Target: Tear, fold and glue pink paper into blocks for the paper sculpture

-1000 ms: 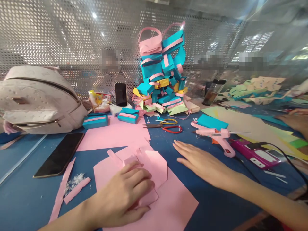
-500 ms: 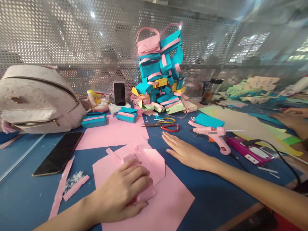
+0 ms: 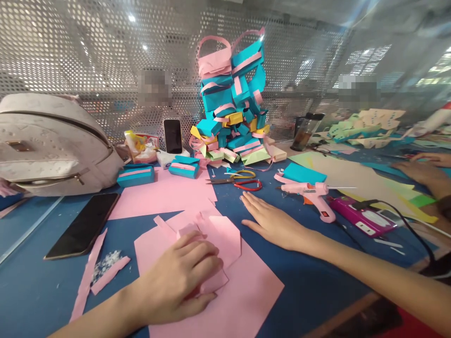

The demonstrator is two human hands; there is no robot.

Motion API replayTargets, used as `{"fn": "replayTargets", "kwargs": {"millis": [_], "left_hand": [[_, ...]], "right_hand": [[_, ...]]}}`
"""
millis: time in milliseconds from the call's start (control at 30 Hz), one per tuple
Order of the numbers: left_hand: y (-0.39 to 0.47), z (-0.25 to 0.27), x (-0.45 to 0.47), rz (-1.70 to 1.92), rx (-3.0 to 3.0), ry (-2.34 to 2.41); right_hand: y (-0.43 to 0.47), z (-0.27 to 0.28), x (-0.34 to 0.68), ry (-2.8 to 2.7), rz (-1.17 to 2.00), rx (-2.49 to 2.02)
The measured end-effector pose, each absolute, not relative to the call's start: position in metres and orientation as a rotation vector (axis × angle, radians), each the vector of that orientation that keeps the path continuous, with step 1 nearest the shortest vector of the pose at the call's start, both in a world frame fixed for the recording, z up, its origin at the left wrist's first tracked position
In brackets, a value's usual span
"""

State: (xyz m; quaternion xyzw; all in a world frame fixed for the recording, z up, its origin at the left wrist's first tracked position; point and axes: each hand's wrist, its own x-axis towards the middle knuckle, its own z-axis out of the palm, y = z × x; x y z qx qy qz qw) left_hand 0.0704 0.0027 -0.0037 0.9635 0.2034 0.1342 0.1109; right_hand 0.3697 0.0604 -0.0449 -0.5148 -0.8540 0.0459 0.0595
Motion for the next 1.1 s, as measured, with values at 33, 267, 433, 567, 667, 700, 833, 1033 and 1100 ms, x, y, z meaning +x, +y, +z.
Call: {"fn": "replayTargets", "kwargs": {"millis": [33, 267, 433, 567, 667, 700, 833, 1033, 1100], "left_hand": [[0.003, -0.004, 0.07, 0.389, 2.831, 0.599], [0.002, -0.004, 0.07, 0.374, 2.847, 0.596], [0.002, -0.004, 0.07, 0.365, 2.85, 0.597], [0.001, -0.005, 0.069, 0.376, 2.86, 0.593], [0.001, -0.006, 0.068, 0.393, 2.864, 0.582], [0.001, -0.006, 0.068, 0.394, 2.864, 0.58], [0.001, -0.006, 0.068, 0.411, 2.859, 0.584], [0.002, -0.006, 0.068, 0.456, 2.85, 0.567], [0.002, -0.006, 0.068, 0.471, 2.849, 0.562]], "right_hand": [[0.066, -0.045, 0.367, -2.582, 0.17, -1.542], [0.09, -0.038, 0.355, -2.634, 0.29, -1.385], [0.068, -0.032, 0.365, -2.679, 0.324, -1.308], [0.059, -0.033, 0.367, -2.642, 0.261, -1.384], [0.076, -0.037, 0.354, -2.6, 0.223, -1.455], [0.083, -0.037, 0.348, -2.601, 0.227, -1.453], [0.093, -0.034, 0.338, -2.668, 0.283, -1.351], [0.069, -0.029, 0.356, -2.718, 0.292, -1.281], [0.074, -0.032, 0.354, -2.689, 0.275, -1.326]]}}
